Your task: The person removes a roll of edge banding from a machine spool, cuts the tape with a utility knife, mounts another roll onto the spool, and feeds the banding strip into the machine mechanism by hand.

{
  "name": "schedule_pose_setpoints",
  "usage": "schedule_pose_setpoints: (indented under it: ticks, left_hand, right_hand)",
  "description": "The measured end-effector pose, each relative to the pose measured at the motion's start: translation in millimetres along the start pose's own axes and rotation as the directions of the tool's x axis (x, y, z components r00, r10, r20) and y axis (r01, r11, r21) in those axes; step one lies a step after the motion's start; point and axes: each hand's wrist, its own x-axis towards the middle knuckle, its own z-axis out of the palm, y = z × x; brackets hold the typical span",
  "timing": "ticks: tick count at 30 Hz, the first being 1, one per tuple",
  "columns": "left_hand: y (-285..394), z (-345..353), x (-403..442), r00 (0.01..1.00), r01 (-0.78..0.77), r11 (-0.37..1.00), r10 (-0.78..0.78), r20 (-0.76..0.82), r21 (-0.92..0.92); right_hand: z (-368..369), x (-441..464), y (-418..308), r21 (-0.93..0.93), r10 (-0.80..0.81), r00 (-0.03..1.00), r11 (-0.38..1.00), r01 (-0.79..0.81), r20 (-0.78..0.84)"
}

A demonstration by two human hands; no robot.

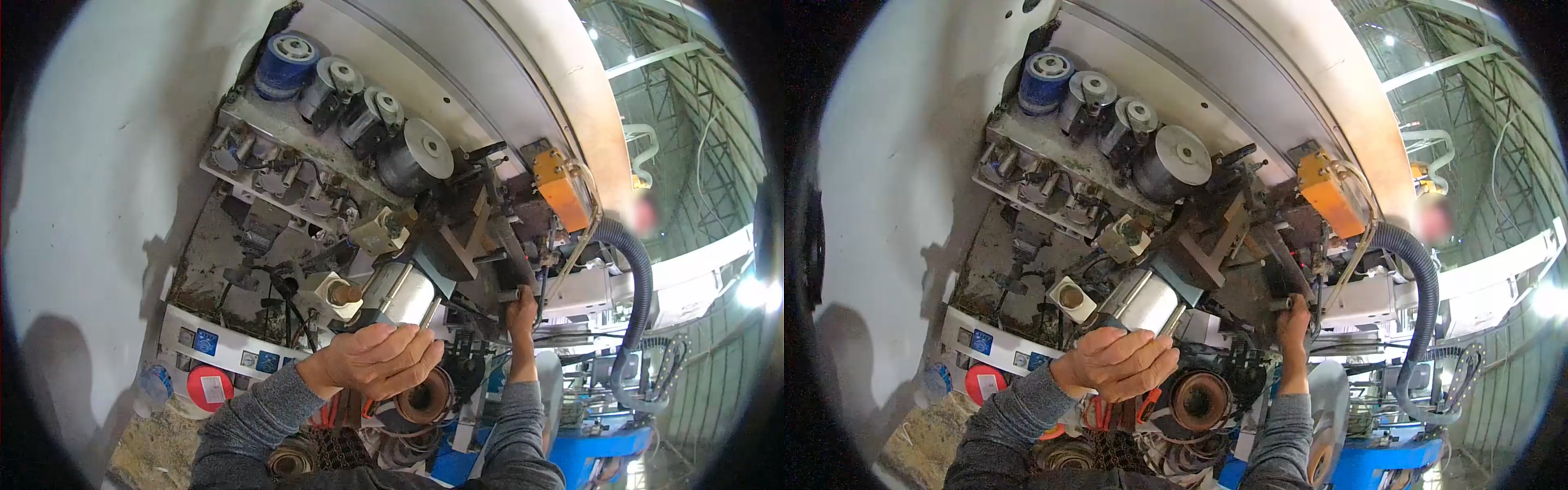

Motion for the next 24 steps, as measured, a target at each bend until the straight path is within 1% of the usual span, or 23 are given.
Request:
schedule_pose_setpoints:
  ticks: [2, 5, 8, 11, 14, 17, 20, 23, 24]
  left_hand:
    - [0, 1, -3, 1.0, -0.008, 1.0, 0.008, 0.011, -0.01]
    - [-1, 1, -2, 1.0, -0.009, 1.0, 0.009, 0.017, -0.028]
    - [-3, -2, 1, 0.999, -0.029, 0.999, 0.03, 0.026, -0.012]
    - [-3, -3, 1, 1.0, -0.029, 1.0, 0.029, 0.006, -0.003]
    - [-4, -3, 2, 0.999, -0.041, 0.999, 0.041, 0.014, -0.006]
    - [-4, -2, 2, 0.999, -0.042, 0.999, 0.042, 0.002, -0.01]
    - [-4, -3, 4, 0.999, -0.028, 1.0, 0.028, -0.019, -0.013]
    - [-2, 1, 2, 1.0, -0.012, 1.0, 0.011, -0.023, -0.028]
    - [-2, 1, 2, 0.999, -0.014, 1.0, 0.013, -0.029, -0.025]
  right_hand:
    - [6, -2, 8, 0.017, -0.085, 0.995, 0.996, 0.086, -0.059]
    - [-2, 0, -3, 0.073, 0.064, 0.996, 0.995, -0.068, 0.057]
    - [2, -1, 6, -0.029, 0.046, 0.998, 0.999, -0.045, 0.037]
    - [4, -2, 9, -0.041, 0.026, 0.999, 0.999, -0.025, 0.022]
    - [0, -1, 2, 0.006, 0.07, 0.996, 0.998, -0.07, 0.056]
    - [4, -1, 6, -0.038, 0.034, 0.999, 0.999, -0.033, 0.018]
    - [5, -3, 10, -0.032, 0.03, 1.0, 0.999, -0.03, -0.01]
    - [6, -2, 13, -0.049, 0.092, 0.996, 0.995, -0.092, 0.012]
    - [9, -3, 18, -0.037, 0.065, 0.998, 0.997, -0.065, -0.007]
